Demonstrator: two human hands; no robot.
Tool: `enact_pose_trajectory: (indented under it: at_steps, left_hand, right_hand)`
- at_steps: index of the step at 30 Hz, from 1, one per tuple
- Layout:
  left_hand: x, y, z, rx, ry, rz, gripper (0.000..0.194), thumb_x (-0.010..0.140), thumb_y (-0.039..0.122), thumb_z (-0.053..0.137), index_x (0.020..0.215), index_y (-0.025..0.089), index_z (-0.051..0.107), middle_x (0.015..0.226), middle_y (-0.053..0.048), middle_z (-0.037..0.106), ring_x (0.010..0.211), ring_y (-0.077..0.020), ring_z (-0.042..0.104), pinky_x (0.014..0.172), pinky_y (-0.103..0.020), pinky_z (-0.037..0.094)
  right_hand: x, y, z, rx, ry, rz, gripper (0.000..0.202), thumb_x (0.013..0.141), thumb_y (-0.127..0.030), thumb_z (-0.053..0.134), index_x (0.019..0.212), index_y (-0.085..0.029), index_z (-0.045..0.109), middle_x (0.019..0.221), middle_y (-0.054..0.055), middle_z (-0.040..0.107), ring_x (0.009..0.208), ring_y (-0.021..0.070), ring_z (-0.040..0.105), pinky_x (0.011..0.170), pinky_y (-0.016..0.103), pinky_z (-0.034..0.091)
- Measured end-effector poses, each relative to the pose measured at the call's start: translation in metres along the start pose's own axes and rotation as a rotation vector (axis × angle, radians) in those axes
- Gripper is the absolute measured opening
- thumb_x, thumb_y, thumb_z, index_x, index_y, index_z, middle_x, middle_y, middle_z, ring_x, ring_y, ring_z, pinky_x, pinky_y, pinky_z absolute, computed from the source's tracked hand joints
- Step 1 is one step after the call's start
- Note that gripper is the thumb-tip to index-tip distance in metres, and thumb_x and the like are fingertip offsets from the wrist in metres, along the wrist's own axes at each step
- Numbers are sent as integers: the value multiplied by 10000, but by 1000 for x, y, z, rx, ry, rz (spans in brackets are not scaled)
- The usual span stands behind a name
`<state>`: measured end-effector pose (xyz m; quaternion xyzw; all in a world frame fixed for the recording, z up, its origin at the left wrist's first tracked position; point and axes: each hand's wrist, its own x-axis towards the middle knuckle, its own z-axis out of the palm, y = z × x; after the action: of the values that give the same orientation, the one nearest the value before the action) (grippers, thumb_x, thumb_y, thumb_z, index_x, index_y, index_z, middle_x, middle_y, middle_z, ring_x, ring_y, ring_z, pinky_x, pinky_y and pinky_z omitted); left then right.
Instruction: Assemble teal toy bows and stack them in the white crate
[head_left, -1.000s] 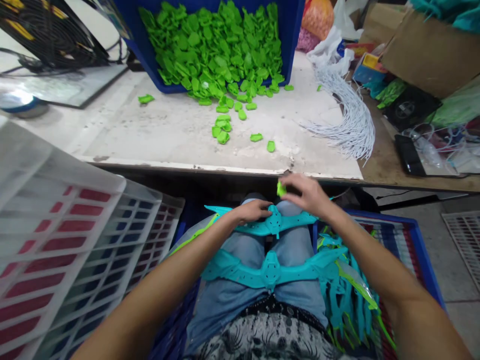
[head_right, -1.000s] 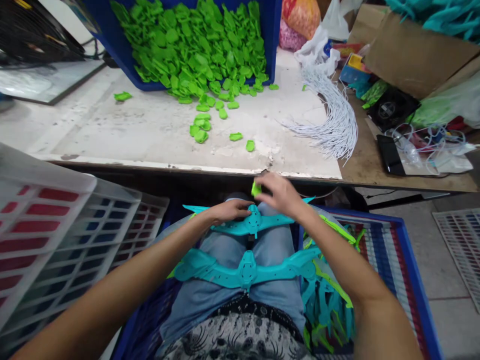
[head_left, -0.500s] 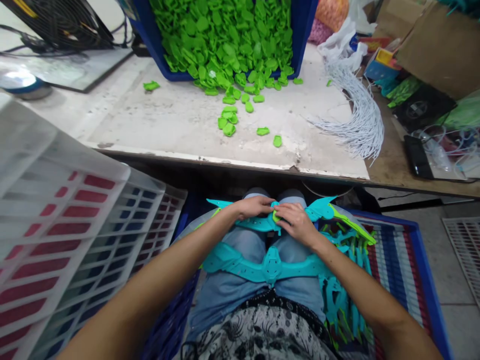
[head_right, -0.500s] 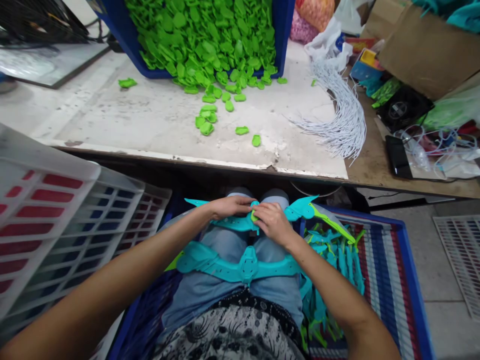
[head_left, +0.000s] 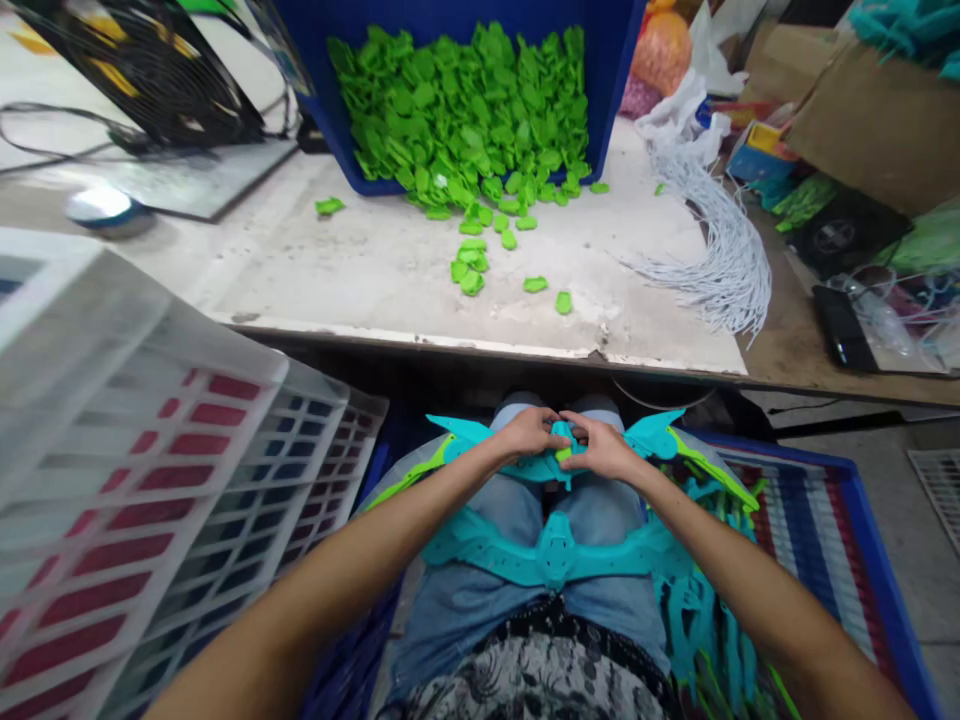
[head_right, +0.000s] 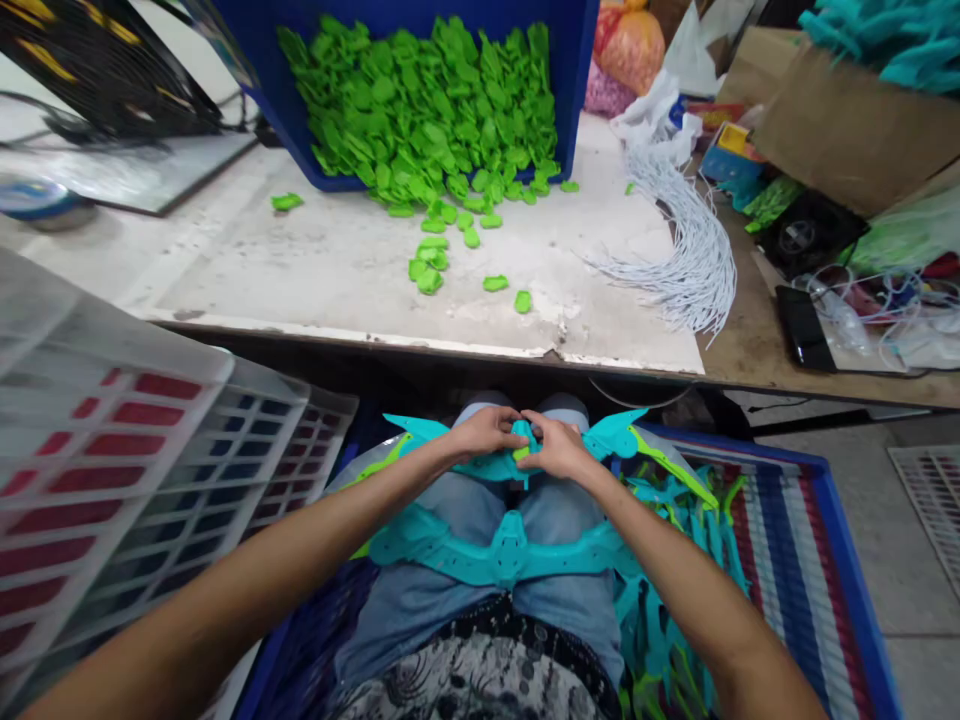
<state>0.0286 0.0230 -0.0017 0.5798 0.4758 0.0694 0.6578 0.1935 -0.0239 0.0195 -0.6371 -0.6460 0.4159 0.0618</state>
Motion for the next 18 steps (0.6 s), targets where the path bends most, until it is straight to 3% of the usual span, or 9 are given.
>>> enact_pose_trajectory:
  at_steps: [3, 6, 9, 10, 12, 15, 16, 18]
  left_hand:
    - [1, -2, 0, 36, 10, 50, 429, 624, 294, 703, 1009, 121, 628, 672, 27, 568, 636, -141, 531, 532, -213, 375]
    - [0, -5, 0, 85, 30, 91, 462, 646, 305, 700, 1056, 106, 625, 693, 12, 592, 670, -158, 551, 548, -218, 383]
    - [-1, -4, -1, 187, 26, 133, 443, 708, 313, 664, 1092, 94, 630, 706, -4, 614, 668, -165, 562, 564, -229, 391]
    - [-1, -3, -2, 223, 23, 147, 430, 723, 317, 657, 1090, 95, 637, 730, -15, 631, 687, -173, 573, 587, -237, 405]
    - [-3, 1, -1, 287, 31, 158, 430, 740, 342, 662, 1096, 101, 644, 828, -46, 671, 777, -207, 606, 669, -265, 446]
    - [-12, 9, 4, 390, 156, 200, 511, 761, 336, 673, 1207, 103, 589, 1074, -114, 674, 986, -269, 611, 844, -334, 472]
    - [-18, 11, 6, 417, 232, 246, 510, 782, 309, 657, 1240, 104, 565, 1148, -134, 650, 1052, -278, 593, 900, -354, 460]
    - [-35, 13, 14, 457, 374, 371, 419, 847, 268, 582, 1234, 111, 563, 1203, -150, 620, 1115, -274, 565, 963, -374, 437]
  right_hand:
    - [2, -8, -2, -124, -36, 34, 890, 598, -294, 817, 1401, -226, 439, 1104, 90, 687, 1065, 296, 623, 938, 431, 425]
    - [-2, -10, -4, -205, -53, -28, 869, 652, -321, 779, 1428, -231, 400, 1157, 93, 672, 1079, 294, 612, 920, 402, 422]
    - [-2, -21, -19, -288, -107, -119, 651, 715, -342, 726, 1326, -222, 538, 1072, 77, 706, 980, 280, 647, 802, 334, 458]
    - [3, -29, -29, -315, -67, -165, 500, 764, -334, 682, 1245, -220, 609, 1033, 69, 717, 946, 265, 652, 778, 317, 458]
    - [20, -49, -52, -382, 150, -291, 281, 874, -290, 551, 1105, -203, 685, 1006, 75, 718, 943, 242, 633, 801, 313, 443]
    - [66, -88, -87, -589, 521, -449, 298, 930, -219, 457, 1153, -165, 647, 1144, 127, 663, 1075, 276, 525, 883, 383, 382]
    - [84, -100, -96, -675, 555, -464, 309, 924, -204, 468, 1189, -169, 623, 1201, 134, 635, 1110, 293, 486, 875, 404, 365]
    - [115, -119, -108, -835, 503, -467, 301, 916, -169, 476, 1176, -188, 624, 1206, 128, 630, 1115, 303, 450, 849, 419, 341]
